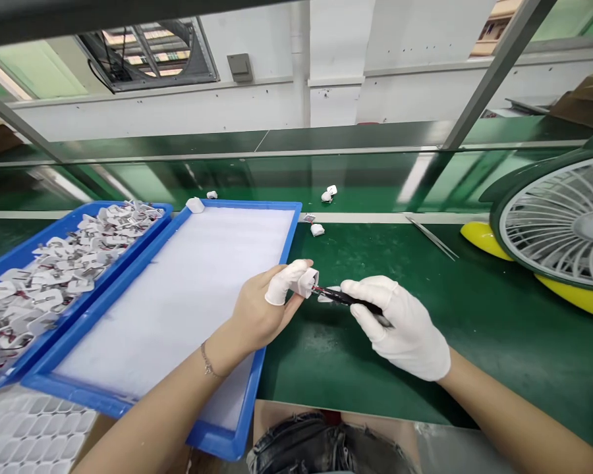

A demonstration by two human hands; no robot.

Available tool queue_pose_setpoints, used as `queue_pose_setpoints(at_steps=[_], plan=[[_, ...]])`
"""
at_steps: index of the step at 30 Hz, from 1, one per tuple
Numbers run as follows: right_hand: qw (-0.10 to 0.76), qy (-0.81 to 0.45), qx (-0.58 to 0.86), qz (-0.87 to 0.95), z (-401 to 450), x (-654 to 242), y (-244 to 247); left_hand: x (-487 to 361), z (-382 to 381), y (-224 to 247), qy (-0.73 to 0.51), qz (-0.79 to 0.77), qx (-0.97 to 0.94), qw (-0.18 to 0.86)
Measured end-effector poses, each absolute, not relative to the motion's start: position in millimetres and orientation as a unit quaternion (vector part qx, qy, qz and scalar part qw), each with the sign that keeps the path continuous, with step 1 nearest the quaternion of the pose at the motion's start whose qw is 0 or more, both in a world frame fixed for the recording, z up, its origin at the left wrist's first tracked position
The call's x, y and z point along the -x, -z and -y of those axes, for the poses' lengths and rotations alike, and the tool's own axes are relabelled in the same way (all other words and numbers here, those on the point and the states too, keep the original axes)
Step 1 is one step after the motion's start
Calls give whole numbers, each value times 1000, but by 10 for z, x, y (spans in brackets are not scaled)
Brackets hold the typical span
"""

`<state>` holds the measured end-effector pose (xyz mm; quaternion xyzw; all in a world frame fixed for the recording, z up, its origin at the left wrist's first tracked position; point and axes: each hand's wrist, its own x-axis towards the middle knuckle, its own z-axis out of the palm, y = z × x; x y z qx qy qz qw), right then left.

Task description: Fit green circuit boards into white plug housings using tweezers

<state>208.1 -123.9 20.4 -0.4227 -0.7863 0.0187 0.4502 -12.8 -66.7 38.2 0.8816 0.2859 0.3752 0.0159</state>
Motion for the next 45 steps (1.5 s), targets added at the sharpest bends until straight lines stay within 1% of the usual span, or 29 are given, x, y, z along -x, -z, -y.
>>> queue_pose_setpoints(at_steps=[5, 9, 18, 30, 36, 40, 45], plan=[[459, -12, 433, 776, 1224, -2079, -184, 145, 647, -391, -362, -325, -874, 5], [446, -11, 429, 786, 1231, -2069, -140, 144, 638, -398, -356, -345, -868, 5], [441, -6, 435, 785, 1234, -2070, -88, 151, 623, -365, -375, -318, -870, -35], [431, 11, 440, 788, 1233, -2062, -69, 151, 633, -372, -364, -301, -881, -26], [447, 22, 443, 777, 1247, -2079, -130, 158, 614, -331, -361, -301, -882, -36], [431, 21, 445, 785, 1246, -2065, -130, 150, 611, -332, -361, -310, -879, -23], [418, 26, 445, 791, 1249, -2063, -105, 145, 624, -348, -354, -304, -883, -48]])
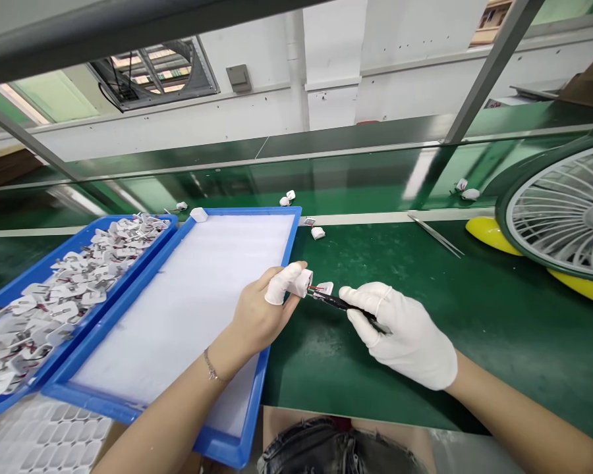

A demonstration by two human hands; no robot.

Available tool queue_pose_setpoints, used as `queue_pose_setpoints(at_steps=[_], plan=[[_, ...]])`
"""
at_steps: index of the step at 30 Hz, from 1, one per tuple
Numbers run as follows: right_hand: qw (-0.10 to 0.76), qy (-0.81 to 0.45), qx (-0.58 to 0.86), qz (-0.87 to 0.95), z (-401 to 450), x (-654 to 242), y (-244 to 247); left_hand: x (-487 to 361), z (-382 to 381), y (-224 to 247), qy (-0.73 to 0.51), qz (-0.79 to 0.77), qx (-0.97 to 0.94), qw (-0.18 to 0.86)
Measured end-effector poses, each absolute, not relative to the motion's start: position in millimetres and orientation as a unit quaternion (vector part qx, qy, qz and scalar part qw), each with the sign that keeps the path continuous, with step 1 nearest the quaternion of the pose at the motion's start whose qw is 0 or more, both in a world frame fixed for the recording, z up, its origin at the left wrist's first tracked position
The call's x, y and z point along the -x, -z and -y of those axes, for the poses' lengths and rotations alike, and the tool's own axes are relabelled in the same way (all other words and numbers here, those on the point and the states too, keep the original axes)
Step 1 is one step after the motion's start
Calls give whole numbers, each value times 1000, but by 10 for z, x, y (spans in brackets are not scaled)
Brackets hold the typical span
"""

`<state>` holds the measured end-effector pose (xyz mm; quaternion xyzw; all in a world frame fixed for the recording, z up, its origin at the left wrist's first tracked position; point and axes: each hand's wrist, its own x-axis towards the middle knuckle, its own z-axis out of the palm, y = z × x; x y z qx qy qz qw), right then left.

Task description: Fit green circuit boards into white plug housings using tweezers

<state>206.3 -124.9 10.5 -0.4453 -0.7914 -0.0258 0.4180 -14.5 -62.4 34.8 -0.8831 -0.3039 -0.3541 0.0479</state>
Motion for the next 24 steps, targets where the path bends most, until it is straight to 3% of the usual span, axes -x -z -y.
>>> queue_pose_setpoints(at_steps=[24], plan=[[388, 75, 451, 801, 1225, -2086, -90, 144, 622, -342, 345, 302, 885, 76]])
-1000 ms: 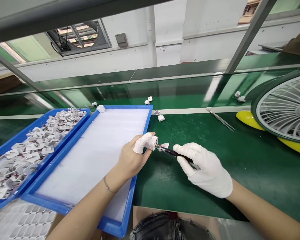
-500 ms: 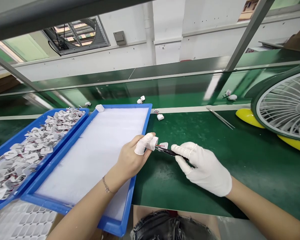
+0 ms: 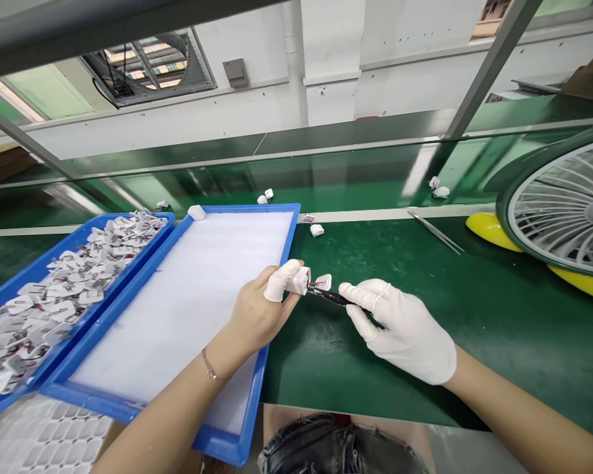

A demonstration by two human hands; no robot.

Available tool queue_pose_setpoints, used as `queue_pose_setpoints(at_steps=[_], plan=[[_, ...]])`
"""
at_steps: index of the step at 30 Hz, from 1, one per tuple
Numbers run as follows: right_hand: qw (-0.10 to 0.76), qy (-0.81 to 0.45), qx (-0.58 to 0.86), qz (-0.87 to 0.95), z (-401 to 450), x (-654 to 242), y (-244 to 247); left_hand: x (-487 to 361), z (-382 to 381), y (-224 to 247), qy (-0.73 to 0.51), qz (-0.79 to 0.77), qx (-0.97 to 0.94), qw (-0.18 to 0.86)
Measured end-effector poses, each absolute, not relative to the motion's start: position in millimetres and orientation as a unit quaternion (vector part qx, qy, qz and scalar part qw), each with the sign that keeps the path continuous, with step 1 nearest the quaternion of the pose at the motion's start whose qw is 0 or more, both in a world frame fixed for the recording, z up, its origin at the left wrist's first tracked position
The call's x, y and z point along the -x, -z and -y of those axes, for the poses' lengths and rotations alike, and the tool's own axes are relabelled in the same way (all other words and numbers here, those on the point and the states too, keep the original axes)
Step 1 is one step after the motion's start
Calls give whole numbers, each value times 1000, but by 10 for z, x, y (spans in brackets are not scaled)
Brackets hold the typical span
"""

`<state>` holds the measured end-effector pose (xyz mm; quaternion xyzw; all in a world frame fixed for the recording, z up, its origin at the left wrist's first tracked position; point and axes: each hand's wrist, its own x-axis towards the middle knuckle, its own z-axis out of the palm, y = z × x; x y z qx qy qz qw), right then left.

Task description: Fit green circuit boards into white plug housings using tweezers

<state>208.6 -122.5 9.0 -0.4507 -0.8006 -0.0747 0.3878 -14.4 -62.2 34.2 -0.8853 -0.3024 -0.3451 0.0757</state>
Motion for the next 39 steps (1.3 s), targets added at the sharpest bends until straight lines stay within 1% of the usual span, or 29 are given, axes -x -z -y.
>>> queue_pose_setpoints(at_steps=[7, 11, 17, 20, 24, 27, 32, 39], plan=[[371, 122, 444, 807, 1205, -2108, -96, 107, 626, -369, 330, 305, 889, 91], [343, 142, 449, 813, 1208, -2101, -92, 113, 611, -347, 333, 300, 888, 108], [314, 175, 462, 811, 1208, -2103, -67, 127, 611, -308, 308, 358, 876, 98], [323, 160, 476, 802, 1192, -2109, -75, 115, 631, -309, 306, 372, 873, 83], [370, 125, 465, 795, 1170, -2123, -107, 95, 658, -327, 286, 414, 864, 32], [395, 102, 455, 792, 1156, -2147, -118, 93, 656, -339, 310, 398, 862, 36], [377, 91, 457, 801, 1138, -2185, -85, 103, 635, -323, 330, 353, 874, 45], [394, 72, 452, 797, 1146, -2181, -107, 100, 629, -327, 324, 394, 860, 20]])
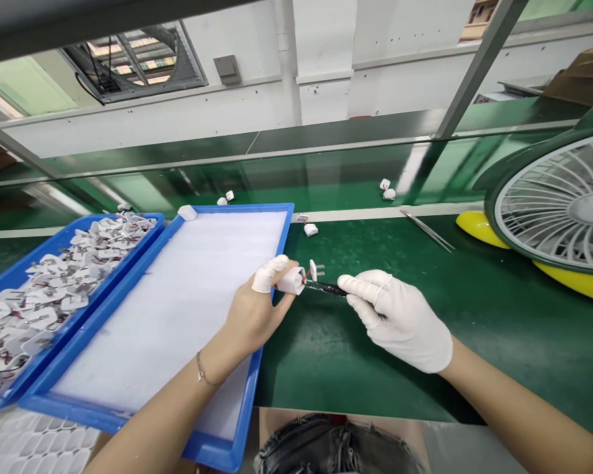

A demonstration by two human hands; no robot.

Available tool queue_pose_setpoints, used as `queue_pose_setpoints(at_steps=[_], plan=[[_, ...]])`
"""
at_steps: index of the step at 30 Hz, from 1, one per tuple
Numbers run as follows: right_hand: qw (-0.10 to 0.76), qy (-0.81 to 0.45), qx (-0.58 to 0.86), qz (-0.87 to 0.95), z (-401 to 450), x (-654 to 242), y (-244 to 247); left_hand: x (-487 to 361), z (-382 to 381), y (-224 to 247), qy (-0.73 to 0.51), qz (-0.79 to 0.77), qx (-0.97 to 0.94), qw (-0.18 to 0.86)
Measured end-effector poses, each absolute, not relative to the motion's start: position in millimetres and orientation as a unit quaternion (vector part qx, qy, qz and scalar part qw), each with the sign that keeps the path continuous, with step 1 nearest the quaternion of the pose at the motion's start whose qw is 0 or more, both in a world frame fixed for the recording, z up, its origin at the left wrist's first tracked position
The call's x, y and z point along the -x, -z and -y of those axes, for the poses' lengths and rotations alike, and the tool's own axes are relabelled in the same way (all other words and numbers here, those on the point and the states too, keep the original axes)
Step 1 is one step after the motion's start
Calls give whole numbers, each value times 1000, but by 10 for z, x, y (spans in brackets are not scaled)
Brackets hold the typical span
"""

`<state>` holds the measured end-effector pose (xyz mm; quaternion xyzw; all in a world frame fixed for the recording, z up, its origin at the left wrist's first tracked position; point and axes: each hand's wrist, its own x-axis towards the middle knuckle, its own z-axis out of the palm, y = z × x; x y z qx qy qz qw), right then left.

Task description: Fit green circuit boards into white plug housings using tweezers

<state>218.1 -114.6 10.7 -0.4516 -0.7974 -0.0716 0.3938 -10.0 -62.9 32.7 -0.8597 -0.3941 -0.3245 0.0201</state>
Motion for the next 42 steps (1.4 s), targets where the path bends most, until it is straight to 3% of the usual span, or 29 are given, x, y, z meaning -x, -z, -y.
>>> queue_pose_setpoints(at_steps=[42], plan=[[397, 18, 433, 809, 1146, -2159, -132, 121, 623, -299, 338, 341, 877, 33]])
